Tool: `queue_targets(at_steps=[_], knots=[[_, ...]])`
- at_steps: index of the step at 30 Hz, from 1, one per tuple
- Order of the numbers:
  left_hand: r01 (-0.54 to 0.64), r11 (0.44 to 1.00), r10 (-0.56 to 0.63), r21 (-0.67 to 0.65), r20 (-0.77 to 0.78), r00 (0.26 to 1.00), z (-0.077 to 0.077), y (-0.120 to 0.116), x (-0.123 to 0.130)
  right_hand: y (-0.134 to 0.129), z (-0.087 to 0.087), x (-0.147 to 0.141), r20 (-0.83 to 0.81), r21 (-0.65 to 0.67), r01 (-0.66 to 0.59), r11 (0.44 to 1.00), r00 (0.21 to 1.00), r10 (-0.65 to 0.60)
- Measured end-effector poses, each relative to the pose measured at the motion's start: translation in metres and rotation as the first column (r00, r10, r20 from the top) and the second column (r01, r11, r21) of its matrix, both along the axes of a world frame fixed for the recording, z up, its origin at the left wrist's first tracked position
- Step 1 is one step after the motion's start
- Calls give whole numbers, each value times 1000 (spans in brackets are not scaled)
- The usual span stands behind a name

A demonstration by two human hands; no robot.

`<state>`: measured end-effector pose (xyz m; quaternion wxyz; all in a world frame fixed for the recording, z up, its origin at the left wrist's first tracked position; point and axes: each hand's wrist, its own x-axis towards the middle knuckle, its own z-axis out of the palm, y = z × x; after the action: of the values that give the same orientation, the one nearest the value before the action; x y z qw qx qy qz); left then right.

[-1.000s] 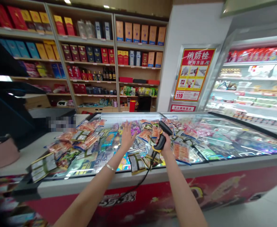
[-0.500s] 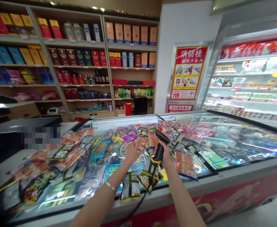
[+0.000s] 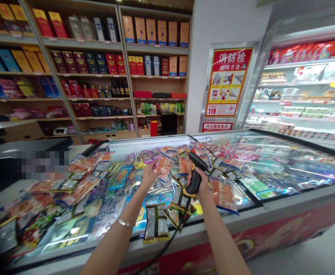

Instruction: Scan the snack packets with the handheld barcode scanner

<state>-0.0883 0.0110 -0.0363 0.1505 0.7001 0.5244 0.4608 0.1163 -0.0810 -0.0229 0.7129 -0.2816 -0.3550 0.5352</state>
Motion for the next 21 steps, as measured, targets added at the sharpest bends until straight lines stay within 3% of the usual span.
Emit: queue_targets(at_steps=[3,6,11,21], knots=[[-86,994,74,65,165,984,1,7,-8,-2,0,2,0,4,-71,997,997,71],[-158,983,133,93,229,964,2,7,-10,-2,-2,1,20,1,-114,994,993,114],[-157,968,115,198,206,972,5,1,-8,-2,-6,0,81,-24,-177,984,981,178],[-166,963,125,214,196,973,7,-2,-7,-2,-7,-1,79,-36,-233,972,969,235]])
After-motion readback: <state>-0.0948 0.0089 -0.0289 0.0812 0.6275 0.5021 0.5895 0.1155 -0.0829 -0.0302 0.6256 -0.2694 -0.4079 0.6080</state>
